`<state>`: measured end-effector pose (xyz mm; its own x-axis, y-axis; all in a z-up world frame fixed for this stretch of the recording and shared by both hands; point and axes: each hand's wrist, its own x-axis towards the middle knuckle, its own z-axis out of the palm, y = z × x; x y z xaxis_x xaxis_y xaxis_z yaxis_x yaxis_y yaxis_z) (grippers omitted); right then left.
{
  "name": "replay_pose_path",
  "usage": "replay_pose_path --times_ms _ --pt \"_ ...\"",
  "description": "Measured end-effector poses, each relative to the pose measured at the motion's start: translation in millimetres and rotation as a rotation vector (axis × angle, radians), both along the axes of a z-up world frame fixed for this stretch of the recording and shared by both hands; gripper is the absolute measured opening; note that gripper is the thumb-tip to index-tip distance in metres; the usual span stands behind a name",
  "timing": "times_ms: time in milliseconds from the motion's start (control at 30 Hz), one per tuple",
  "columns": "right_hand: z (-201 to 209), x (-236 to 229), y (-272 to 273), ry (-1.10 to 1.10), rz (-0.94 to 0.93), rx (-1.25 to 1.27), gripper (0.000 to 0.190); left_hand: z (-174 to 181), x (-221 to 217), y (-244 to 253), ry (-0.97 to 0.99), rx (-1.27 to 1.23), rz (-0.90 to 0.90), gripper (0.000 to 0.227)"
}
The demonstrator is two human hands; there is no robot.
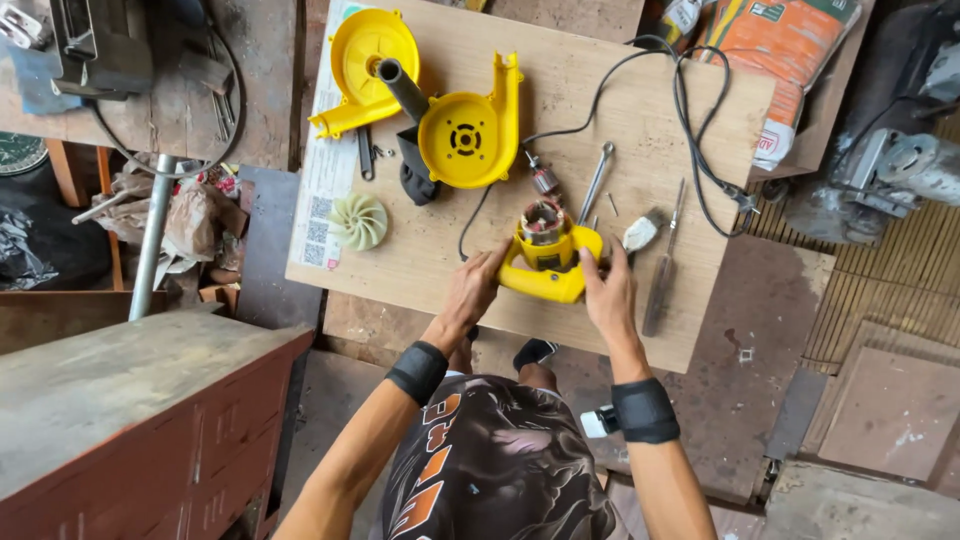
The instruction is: The person uses a screwdriver to remove screws from a yellow leaf blower on a workbench. They separate the housing halves and remove the internal fan, placing the parts on the table. The person continues to unscrew and separate components of the blower's motor housing.
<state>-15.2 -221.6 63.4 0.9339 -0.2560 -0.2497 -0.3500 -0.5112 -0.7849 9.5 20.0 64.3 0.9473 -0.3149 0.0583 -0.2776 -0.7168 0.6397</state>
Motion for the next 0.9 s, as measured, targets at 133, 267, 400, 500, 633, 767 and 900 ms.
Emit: replay_pose_path --times_ms 133,267,400,500,633,767,900 --pt "1.4 -13.3 13.6 0.122 -0.111 0.073 0.062 0.0 21.9 23.0 0.243 -0.115 -0.109 0.075" --pt "-17.5 -24.3 15.6 -0.09 -0.069 -0.052 0.052 -20.8 45.6 25.6 0.94 -0.285 -0.187 0.068" --pt "-22.3 -32.7 10.5 -0.002 -0.15 0.054 0.048 -35.2 52.5 10.8 1.19 -0.352 -0.24 0.046" --pt "-39.6 -36.0 3.5 -0.035 -0.102 0.136 0.047 -62.5 51.2 2.1 1.284 -0.438 -0.267 0.046" --pt "-58.4 -51.1 6.1 0.037 -0.162 0.179 0.045 -87.7 21.7 -5.9 1.317 -0.455 -0.275 0.039" --pt "-75.4 -50.7 7.5 -0.021 -0.217 0.274 0.039 -58.4 13.4 -16.7 1.125 -0.372 -0.172 0.034" --pt "-66.0 -48.5 12.0 0.025 -0.229 0.237 0.045 -80.9 -6.2 -28.2 0.751 -0.17 -0.084 0.034"
